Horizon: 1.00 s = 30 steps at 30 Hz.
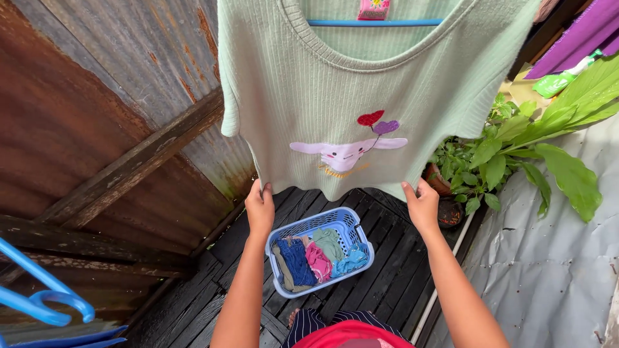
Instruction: Hanging wet laundry on a clothesline using plastic hangers.
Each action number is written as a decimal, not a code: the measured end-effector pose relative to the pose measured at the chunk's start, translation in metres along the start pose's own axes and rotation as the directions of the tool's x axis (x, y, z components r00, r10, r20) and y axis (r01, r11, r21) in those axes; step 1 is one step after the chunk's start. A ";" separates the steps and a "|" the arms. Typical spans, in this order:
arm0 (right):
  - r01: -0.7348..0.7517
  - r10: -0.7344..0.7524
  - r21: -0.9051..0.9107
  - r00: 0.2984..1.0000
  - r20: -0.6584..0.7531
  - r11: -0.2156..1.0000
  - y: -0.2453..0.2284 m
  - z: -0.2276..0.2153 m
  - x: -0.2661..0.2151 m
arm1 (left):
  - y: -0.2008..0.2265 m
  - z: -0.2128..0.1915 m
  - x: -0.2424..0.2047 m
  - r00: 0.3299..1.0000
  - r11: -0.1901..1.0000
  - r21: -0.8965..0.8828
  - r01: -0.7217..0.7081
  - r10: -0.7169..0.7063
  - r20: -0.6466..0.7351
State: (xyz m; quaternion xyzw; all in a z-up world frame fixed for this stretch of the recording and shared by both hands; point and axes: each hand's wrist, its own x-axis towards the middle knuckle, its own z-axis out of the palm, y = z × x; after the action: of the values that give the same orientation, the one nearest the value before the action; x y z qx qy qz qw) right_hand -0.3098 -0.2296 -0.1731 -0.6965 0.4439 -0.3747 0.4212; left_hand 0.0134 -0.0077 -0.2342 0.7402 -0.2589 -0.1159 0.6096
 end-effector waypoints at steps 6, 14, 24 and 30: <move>0.071 -0.079 -0.081 0.992 -0.099 0.994 0.121 -0.007 0.033 | 0.004 -0.013 0.003 0.995 0.995 -0.010 0.095 -0.095 0.012; -0.090 0.088 -0.008 0.985 -0.148 0.996 0.097 -0.027 0.023 | -0.020 -0.029 0.009 0.985 0.986 0.019 0.167 -0.168 0.042; -0.067 0.065 -0.014 0.993 -0.096 0.998 0.120 -0.029 0.031 | -0.038 -0.032 0.007 0.971 0.970 0.050 0.238 -0.238 -0.004; -0.064 0.063 -0.006 0.996 -0.063 0.998 0.119 -0.031 0.033 | -0.045 -0.033 0.014 0.978 0.973 0.098 0.208 -0.207 -0.019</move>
State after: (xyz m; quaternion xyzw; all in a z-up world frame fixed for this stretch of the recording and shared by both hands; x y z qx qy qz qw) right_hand -0.3627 -0.2985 -0.2664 -0.6715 0.4803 -0.3813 0.4159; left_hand 0.0518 0.0181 -0.2679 0.7930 -0.1831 -0.1627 0.5578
